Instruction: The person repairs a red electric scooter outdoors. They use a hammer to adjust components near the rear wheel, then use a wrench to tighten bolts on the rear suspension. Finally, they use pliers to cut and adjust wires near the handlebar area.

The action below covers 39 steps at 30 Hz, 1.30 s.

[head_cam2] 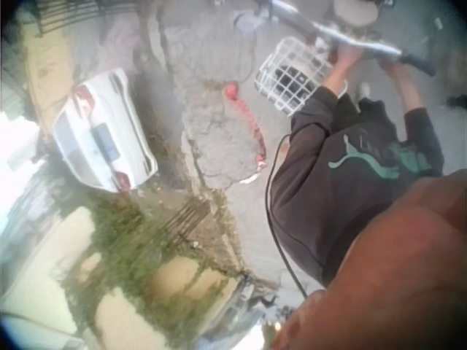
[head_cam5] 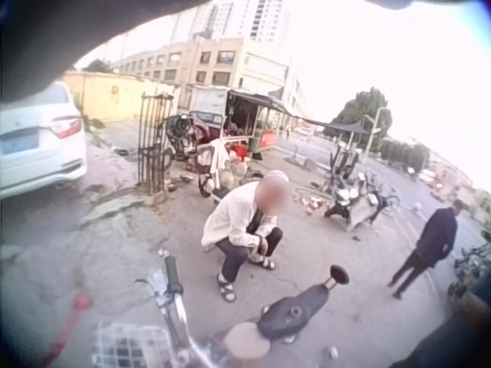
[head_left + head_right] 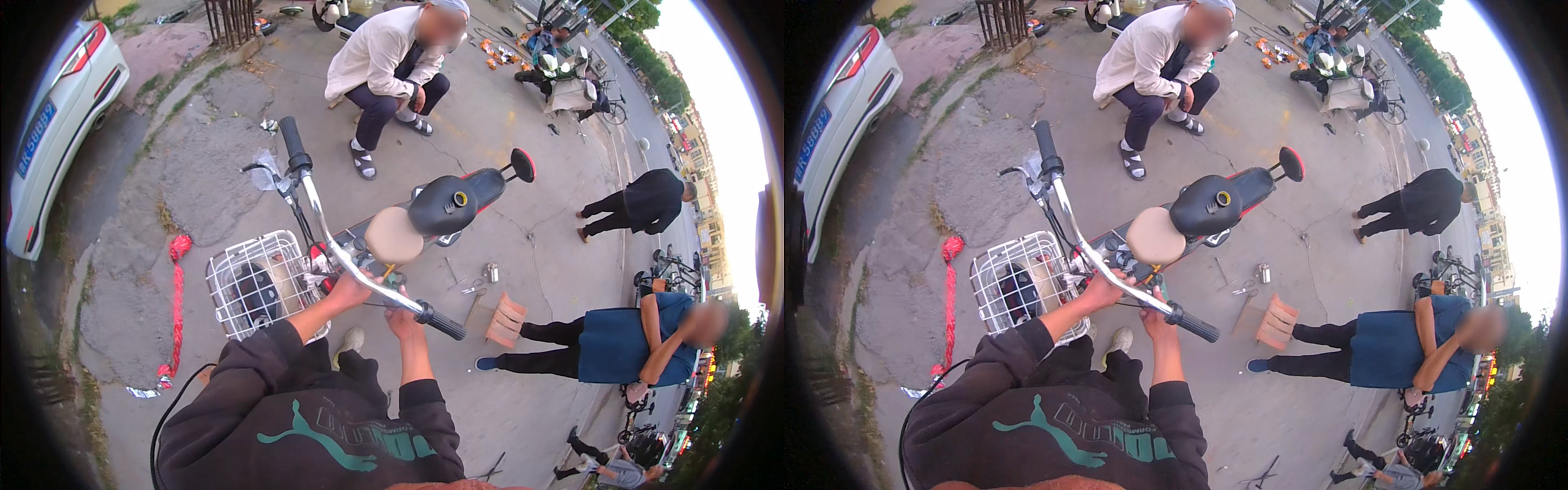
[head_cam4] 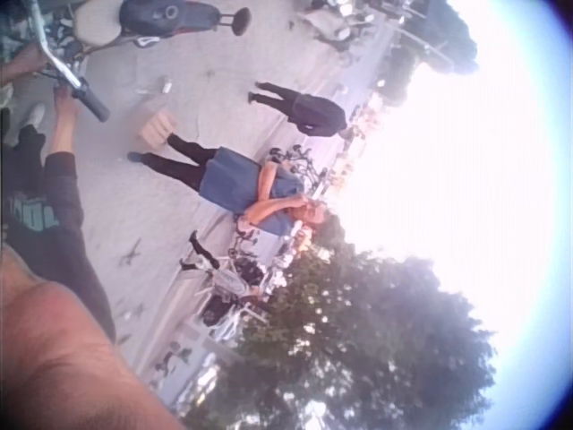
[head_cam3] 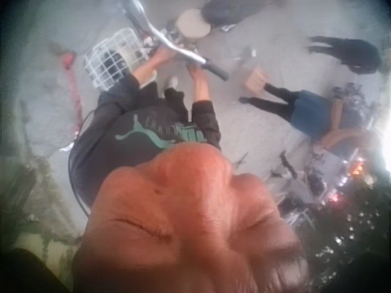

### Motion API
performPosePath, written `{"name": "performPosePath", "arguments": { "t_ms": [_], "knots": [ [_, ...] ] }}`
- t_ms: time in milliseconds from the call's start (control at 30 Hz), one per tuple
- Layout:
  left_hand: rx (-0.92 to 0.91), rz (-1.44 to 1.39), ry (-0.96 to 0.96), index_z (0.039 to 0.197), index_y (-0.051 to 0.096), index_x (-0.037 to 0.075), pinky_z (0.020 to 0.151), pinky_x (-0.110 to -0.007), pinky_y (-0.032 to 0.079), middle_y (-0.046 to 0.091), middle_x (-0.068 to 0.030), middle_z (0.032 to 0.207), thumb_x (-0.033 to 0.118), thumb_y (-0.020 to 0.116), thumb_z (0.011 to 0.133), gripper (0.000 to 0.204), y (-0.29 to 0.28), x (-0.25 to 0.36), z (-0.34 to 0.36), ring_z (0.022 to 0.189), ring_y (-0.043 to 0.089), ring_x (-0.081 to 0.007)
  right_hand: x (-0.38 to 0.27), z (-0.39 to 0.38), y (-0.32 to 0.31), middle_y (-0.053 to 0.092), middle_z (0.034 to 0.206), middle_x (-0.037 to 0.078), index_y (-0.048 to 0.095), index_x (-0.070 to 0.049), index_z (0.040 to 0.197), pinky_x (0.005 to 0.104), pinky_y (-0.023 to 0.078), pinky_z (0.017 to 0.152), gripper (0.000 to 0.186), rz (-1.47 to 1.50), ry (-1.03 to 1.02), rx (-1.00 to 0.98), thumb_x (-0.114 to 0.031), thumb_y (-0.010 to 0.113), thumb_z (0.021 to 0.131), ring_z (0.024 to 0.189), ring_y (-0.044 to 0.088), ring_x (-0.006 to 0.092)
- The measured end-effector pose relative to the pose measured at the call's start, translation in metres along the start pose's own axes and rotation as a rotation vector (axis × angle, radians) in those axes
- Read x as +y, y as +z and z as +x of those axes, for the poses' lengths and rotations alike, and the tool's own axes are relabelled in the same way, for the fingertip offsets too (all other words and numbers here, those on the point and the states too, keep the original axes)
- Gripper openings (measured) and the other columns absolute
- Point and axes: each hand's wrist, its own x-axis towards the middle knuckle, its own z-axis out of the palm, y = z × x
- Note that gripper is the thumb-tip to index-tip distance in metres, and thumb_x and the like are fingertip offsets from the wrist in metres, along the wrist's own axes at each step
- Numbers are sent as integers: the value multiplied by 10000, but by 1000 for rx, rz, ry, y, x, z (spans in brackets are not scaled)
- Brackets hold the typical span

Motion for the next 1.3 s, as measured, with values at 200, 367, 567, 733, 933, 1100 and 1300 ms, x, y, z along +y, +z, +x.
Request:
{"name": "performPosePath", "arguments": {
  "t_ms": [200,367,567,733,933,1100,1300],
  "knots": [
    [-102,67,121,874,734,27,884,-444,520,653,-192,1165,266,592,970,294,-22,15,-54,1023,649,-385,11,15,6,686,882,-37,643,-196,1056,268,401,575,121,-66,-27,33,-302,655,999,734,605,110],
    [-156,-30,77,969,741,18,937,-427,516,648,-152,1242,246,603,972,267,-29,1,-58,1078,653,-353,21,0,6,678,1224,72,591,-128,1277,421,478,941,339,-357,-43,-85,-373,530,1051,1184,603,246],
    [-165,-585,-88,1107,701,-28,936,-321,519,618,-112,1218,175,565,1029,256,-51,-16,-81,1089,633,-181,42,-55,47,587,1414,144,461,-2,1448,475,390,1093,589,-550,182,13,-460,438,1080,1275,556,269],
    [-267,96,324,1049,709,32,979,-385,511,591,-124,1272,168,634,963,177,-76,-13,-124,1151,611,-284,67,-69,75,662,1260,111,558,-34,1331,372,489,935,520,-394,141,-141,-452,588,1023,1151,628,223],
    [-485,460,554,1041,719,66,947,-438,522,571,-101,1337,248,680,904,232,-71,-1,-132,1169,596,-310,93,-69,54,699,1059,41,624,-69,1192,336,531,810,369,-437,-120,123,-272,775,923,964,675,164],
    [-694,582,363,1083,710,53,921,-455,527,611,-141,1278,311,704,890,322,-88,14,-147,1111,632,-342,109,-110,35,699,1045,36,631,-64,1200,340,539,802,344,-379,-209,261,-183,777,912,952,675,163],
    [-1217,-319,743,1068,635,25,825,-446,534,661,-156,1077,319,761,905,359,-148,177,-126,1011,648,-362,111,-150,-18,667,1126,54,596,-55,1314,365,549,802,447,-310,-238,454,-143,764,910,1016,646,165]
  ]
}}
